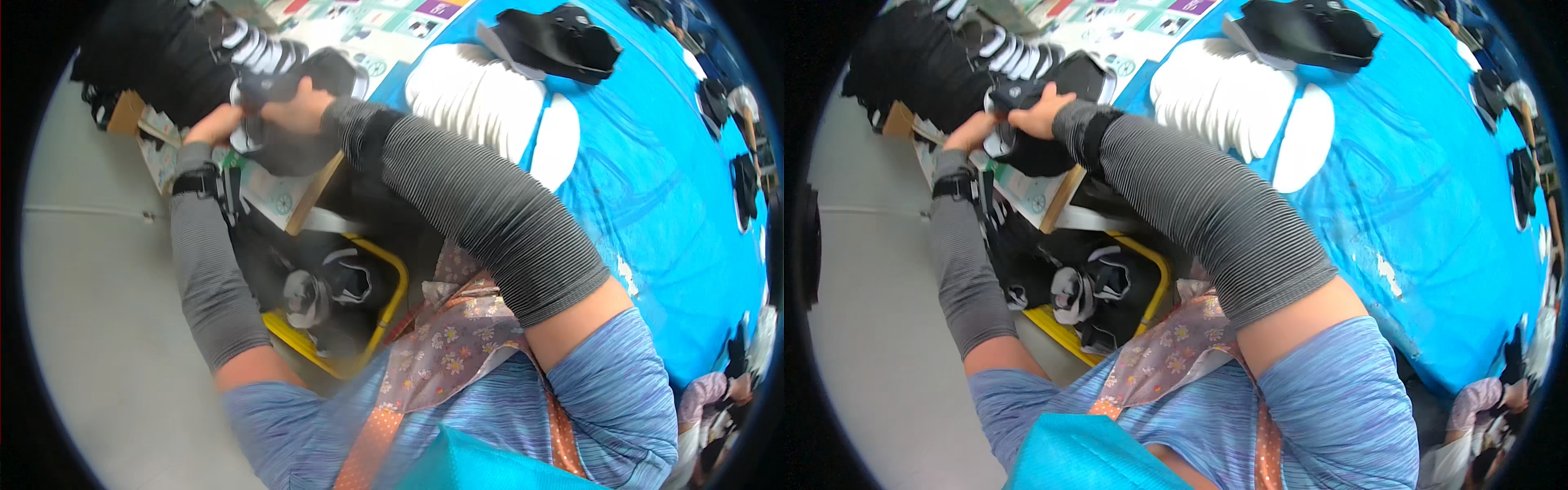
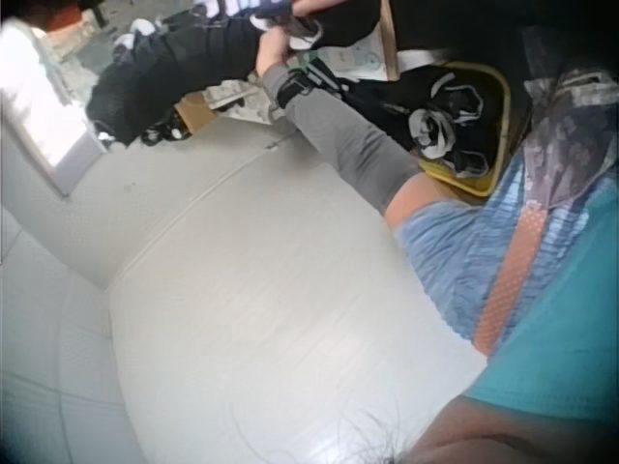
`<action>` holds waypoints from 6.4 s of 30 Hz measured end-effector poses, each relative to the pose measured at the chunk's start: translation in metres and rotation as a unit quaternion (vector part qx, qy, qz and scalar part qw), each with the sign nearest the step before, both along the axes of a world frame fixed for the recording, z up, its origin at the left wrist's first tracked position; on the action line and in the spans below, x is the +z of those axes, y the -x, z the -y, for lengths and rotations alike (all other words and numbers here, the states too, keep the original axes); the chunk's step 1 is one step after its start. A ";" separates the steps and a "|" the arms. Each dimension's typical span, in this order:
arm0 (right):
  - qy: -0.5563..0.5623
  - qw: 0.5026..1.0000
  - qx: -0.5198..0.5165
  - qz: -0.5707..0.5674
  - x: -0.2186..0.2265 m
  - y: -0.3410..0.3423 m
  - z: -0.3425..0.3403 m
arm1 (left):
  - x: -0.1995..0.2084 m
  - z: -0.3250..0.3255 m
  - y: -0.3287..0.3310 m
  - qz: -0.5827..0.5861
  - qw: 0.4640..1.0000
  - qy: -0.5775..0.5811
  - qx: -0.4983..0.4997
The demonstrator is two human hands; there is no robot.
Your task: The person inserts white padding components into black shoe uppers by hand, carefully aligning and pressing them into place.
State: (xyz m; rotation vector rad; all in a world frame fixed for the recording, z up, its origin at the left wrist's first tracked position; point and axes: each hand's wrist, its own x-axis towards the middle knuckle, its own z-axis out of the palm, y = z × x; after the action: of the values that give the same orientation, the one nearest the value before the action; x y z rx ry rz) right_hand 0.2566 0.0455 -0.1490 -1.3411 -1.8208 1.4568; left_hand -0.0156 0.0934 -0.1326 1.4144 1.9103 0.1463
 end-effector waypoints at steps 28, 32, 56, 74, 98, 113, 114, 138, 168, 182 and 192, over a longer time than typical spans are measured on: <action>-0.096 0.876 -0.466 -0.078 -0.101 -0.496 0.382 | -0.016 -0.052 -0.314 -0.347 0.883 -0.219 -0.228; -0.128 0.853 -0.474 -0.174 -0.092 -0.497 0.382 | -0.006 -0.004 -0.475 -0.124 0.657 -0.618 -0.413; -0.162 0.855 -0.411 -0.271 -0.074 -0.484 0.359 | 0.008 0.096 -0.556 0.367 0.745 -0.519 -0.202; -0.141 0.886 -0.442 -0.010 -0.019 -0.545 0.363 | -0.073 0.193 -0.523 0.203 0.795 -0.382 -0.426; -0.117 0.900 -0.326 -0.264 0.053 -0.482 0.336 | -0.026 0.233 -0.507 0.271 0.550 -0.635 -0.470; -0.010 0.939 -0.254 -0.232 0.035 -0.458 0.340 | -0.015 0.238 -0.527 0.352 0.730 -0.466 -0.355; -0.027 0.926 -0.266 -0.267 0.033 -0.456 0.340 | -0.013 0.240 -0.527 0.347 0.736 -0.443 -0.375; -0.240 0.953 -0.173 -0.067 0.042 -0.457 0.326 | -0.007 0.253 -0.538 0.616 0.609 -0.272 -0.418; -0.369 0.782 -0.479 0.153 -0.014 -0.473 0.329 | -0.041 0.193 -0.621 0.481 0.769 -0.126 -0.403; -0.394 0.776 -0.446 0.209 -0.025 -0.454 0.317 | -0.043 0.213 -0.601 0.485 0.795 -0.103 -0.351; -0.411 0.754 -0.454 0.236 -0.025 -0.452 0.316 | -0.044 0.215 -0.602 0.506 0.791 -0.084 -0.334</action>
State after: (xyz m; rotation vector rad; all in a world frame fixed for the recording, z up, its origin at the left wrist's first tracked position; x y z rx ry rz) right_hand 0.7090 -0.2707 -0.1740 -1.7257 -1.3507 -0.2209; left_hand 0.5861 -0.1216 -0.1766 1.5664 0.4831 0.5985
